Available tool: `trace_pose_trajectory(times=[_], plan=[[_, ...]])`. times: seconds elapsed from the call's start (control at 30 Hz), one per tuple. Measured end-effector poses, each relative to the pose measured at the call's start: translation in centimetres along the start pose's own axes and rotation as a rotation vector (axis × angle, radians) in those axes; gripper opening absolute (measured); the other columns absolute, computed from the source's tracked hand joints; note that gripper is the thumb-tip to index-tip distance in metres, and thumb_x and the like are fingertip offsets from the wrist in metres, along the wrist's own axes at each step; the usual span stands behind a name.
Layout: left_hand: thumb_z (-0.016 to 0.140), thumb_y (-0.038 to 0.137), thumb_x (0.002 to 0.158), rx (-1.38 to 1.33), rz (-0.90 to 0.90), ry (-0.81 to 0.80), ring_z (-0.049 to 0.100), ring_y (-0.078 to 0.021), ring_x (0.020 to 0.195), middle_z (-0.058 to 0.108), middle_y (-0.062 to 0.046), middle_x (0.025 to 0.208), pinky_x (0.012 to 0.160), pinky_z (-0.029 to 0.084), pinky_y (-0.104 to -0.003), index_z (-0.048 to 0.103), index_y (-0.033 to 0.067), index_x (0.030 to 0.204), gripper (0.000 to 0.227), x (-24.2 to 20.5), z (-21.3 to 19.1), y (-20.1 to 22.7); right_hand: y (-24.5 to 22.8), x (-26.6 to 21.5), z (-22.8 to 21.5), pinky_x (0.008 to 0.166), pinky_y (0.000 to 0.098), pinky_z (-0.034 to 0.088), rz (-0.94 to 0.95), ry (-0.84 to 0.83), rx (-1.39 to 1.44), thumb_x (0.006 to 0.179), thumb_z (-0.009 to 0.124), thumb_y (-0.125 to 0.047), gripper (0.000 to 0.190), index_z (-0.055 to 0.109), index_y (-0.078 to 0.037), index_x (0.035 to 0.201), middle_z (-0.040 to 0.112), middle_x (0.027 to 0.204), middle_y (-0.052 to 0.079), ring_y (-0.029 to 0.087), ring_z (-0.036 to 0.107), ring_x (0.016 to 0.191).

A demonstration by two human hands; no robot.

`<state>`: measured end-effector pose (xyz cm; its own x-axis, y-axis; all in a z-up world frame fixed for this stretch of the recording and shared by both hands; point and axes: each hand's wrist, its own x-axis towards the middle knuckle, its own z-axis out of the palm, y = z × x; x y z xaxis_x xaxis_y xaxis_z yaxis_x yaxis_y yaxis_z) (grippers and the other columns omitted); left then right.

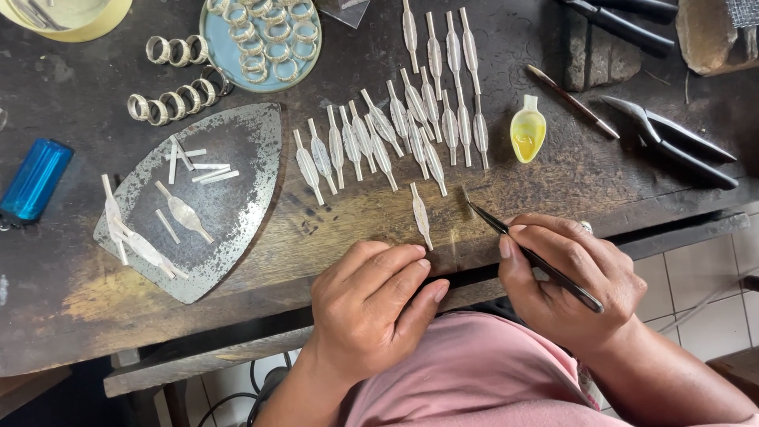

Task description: Applying adhesive to small, leaf-shaped silver jewelry components using a fine-tipped applicator tool.

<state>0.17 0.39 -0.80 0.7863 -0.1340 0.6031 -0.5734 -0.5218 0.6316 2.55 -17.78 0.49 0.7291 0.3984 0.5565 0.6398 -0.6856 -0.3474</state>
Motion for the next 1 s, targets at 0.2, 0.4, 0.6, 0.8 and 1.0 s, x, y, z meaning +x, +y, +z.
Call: trace_pose_trajectory(times=[0.2, 0.4, 0.6, 0.8, 1.0], plan=[[0.062, 0.011, 0.080, -0.009, 0.003, 0.011, 0.055, -0.0267, 0.062, 0.060, -0.012, 0.080, 0.058, 0.048, -0.031, 0.060, -0.0026, 0.077, 0.014, 0.0, 0.0, 0.0, 0.0, 0.0, 0.0, 0.055, 0.0271, 0.047, 0.154, 0.077, 0.168, 0.080, 0.058, 0.006, 0.006, 0.054, 0.010, 0.078, 0.059, 0.064, 0.015, 0.024, 0.062, 0.062], [0.061, 0.009, 0.078, -0.085, -0.113, 0.078, 0.058, -0.0231, 0.062, 0.063, -0.011, 0.076, 0.057, 0.048, -0.029, 0.061, -0.0003, 0.075, 0.010, 0.2, 0.1, 0.5, -0.4, 0.3, -0.3, 0.055, 0.0270, 0.050, 0.130, 0.104, 0.226, 0.077, 0.059, 0.003, 0.009, 0.054, 0.011, 0.078, 0.060, 0.069, 0.021, 0.025, 0.062, 0.062], [0.058, 0.020, 0.078, -0.413, -0.756, 0.075, 0.063, -0.0106, 0.073, 0.068, -0.006, 0.083, 0.064, 0.051, -0.021, 0.064, 0.0050, 0.091, 0.021, 1.2, 0.3, 1.4, -0.6, 1.0, -0.4, 0.054, 0.0244, 0.047, -0.115, 0.110, 0.185, 0.078, 0.059, 0.000, 0.006, 0.055, 0.003, 0.081, 0.062, 0.075, 0.014, 0.020, 0.064, 0.066], [0.056, 0.018, 0.080, -0.889, -1.025, 0.194, 0.064, -0.0183, 0.067, 0.066, -0.018, 0.082, 0.059, 0.055, -0.024, 0.061, -0.0031, 0.091, 0.024, 2.4, 1.6, 1.4, -0.9, 2.1, -1.1, 0.046, 0.0208, 0.034, -0.273, 0.026, 0.192, 0.078, 0.059, -0.002, 0.005, 0.055, -0.003, 0.080, 0.063, 0.078, 0.012, 0.016, 0.061, 0.061], [0.050, 0.015, 0.083, -1.043, -1.185, 0.139, 0.064, -0.0227, 0.067, 0.065, -0.024, 0.081, 0.055, 0.054, -0.023, 0.060, -0.0079, 0.093, 0.027, 3.0, 1.2, 0.6, -0.1, 0.9, -1.2, 0.046, 0.0231, 0.037, -0.173, 0.086, 0.273, 0.078, 0.059, -0.005, 0.009, 0.054, 0.000, 0.084, 0.062, 0.075, 0.014, 0.020, 0.064, 0.064]])
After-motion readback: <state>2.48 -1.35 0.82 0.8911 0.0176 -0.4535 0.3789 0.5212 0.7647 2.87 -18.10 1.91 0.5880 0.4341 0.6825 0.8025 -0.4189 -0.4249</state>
